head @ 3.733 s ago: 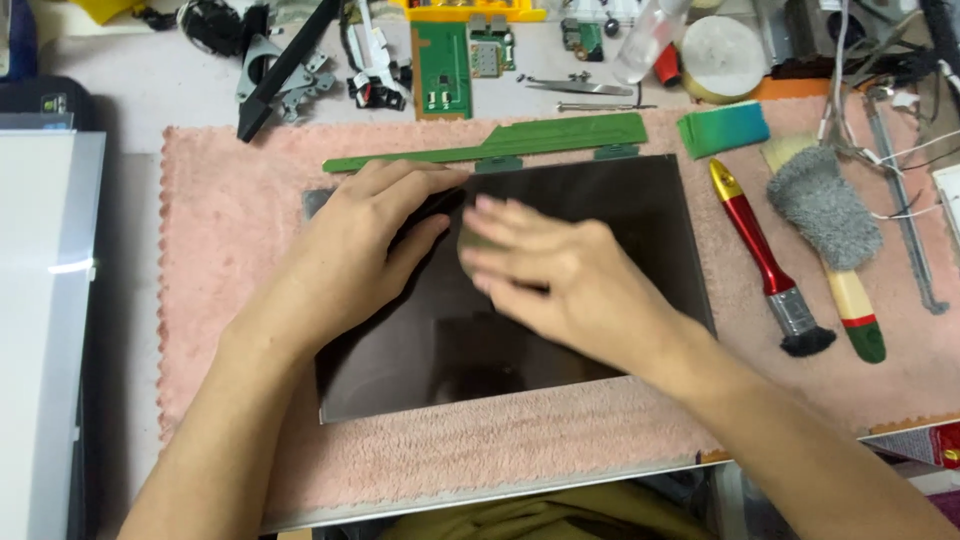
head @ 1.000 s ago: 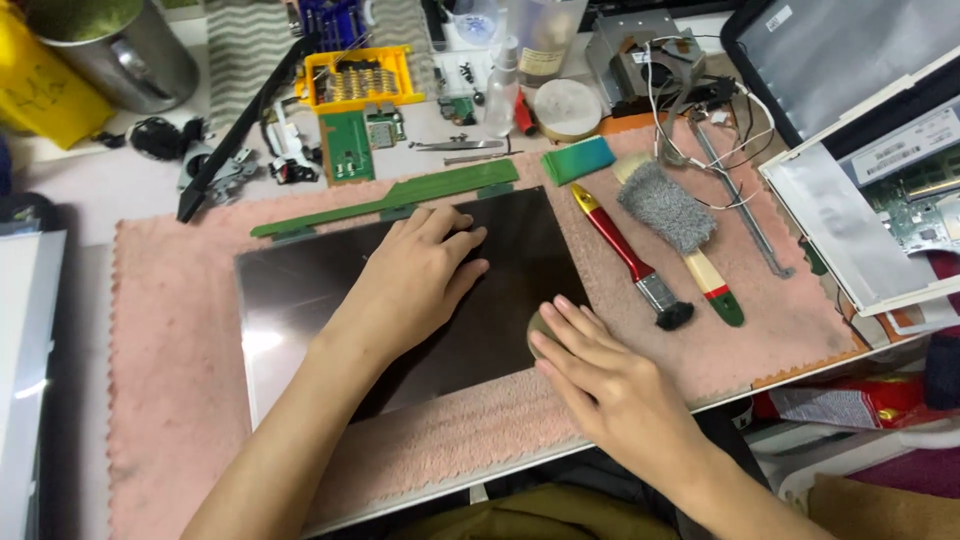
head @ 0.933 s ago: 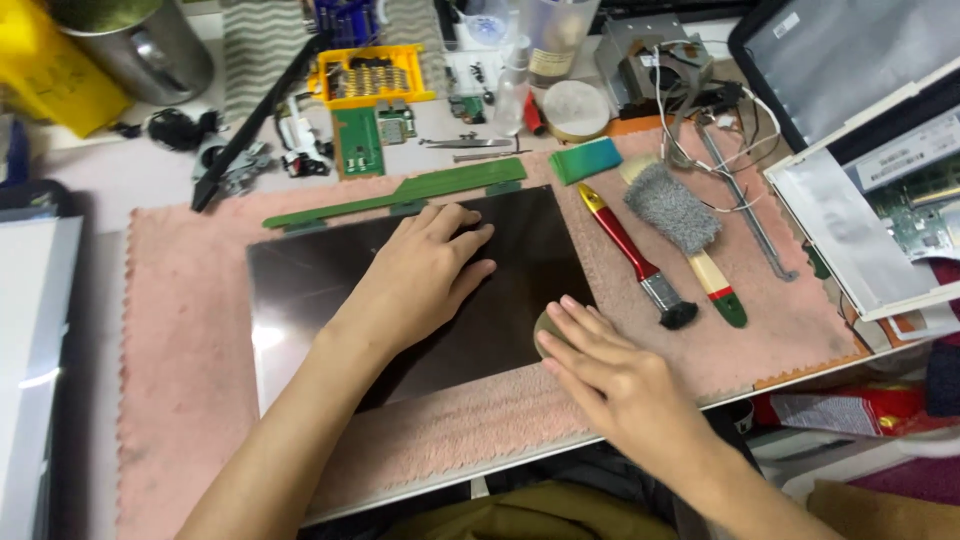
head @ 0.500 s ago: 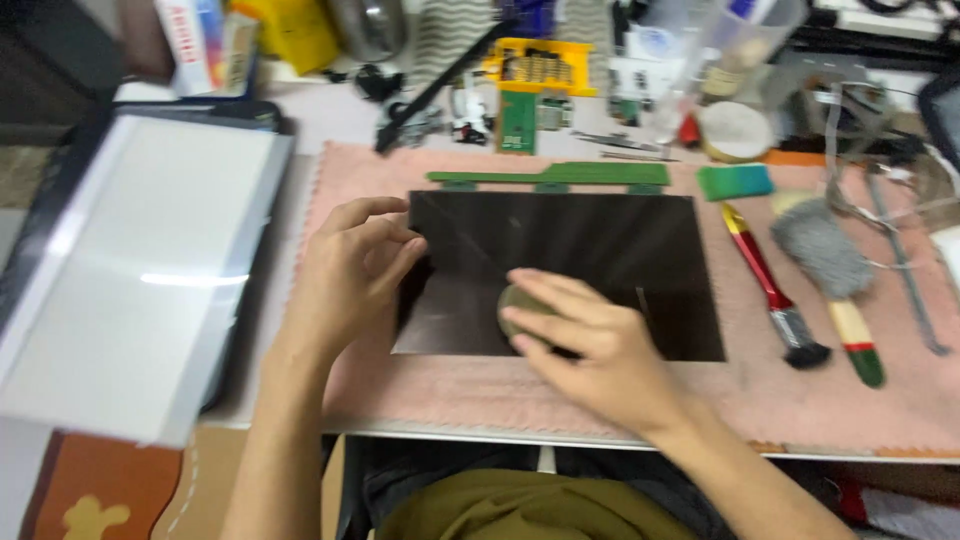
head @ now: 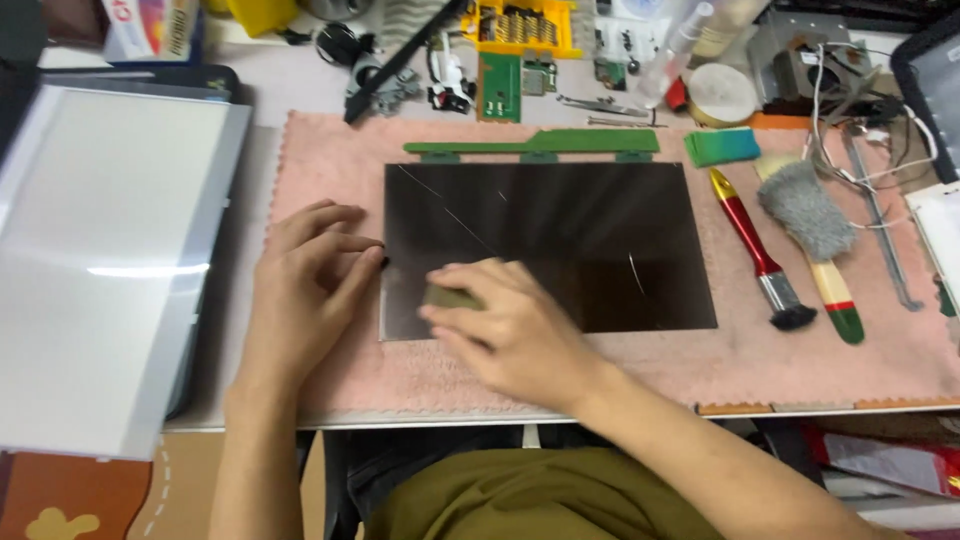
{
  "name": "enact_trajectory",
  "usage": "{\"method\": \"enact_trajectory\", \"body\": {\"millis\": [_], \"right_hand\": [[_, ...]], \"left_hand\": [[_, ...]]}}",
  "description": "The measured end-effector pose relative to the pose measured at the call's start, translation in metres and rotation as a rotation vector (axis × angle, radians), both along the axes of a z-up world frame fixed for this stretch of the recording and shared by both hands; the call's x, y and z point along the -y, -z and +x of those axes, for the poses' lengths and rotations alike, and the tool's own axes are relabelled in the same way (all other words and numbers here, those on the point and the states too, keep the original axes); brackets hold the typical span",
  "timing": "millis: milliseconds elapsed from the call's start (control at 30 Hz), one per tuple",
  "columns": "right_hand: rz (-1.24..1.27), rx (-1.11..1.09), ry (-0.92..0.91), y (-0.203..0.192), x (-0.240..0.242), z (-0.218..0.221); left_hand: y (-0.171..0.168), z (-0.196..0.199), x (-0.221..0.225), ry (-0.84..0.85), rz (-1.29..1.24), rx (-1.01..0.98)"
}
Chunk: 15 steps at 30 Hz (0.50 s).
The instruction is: Cleaning the surface of an LCD panel using a brush, a sponge, and a cloth at a repair station.
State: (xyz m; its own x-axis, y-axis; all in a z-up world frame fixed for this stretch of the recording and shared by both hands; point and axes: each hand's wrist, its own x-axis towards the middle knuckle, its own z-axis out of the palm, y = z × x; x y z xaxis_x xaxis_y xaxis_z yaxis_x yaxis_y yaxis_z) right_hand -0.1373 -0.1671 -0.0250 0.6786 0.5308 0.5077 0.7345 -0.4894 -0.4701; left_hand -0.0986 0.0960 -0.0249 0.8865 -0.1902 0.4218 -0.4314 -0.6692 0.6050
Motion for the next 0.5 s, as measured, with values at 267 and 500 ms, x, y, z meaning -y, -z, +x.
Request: {"method": "enact_trajectory", "body": {"millis": [267,500], "right_hand": [[-0.182,-0.015,0.393,0.000,0.178,-0.050],[-0.267,-0.133,0.484,-0.034,0.188,-0.052]], "left_hand": [[0.007,-0.001,0.002,-0.006,-0.035,0.032],[0.010,0.001,0.000,-0.016,-0.021,0.061]]}}
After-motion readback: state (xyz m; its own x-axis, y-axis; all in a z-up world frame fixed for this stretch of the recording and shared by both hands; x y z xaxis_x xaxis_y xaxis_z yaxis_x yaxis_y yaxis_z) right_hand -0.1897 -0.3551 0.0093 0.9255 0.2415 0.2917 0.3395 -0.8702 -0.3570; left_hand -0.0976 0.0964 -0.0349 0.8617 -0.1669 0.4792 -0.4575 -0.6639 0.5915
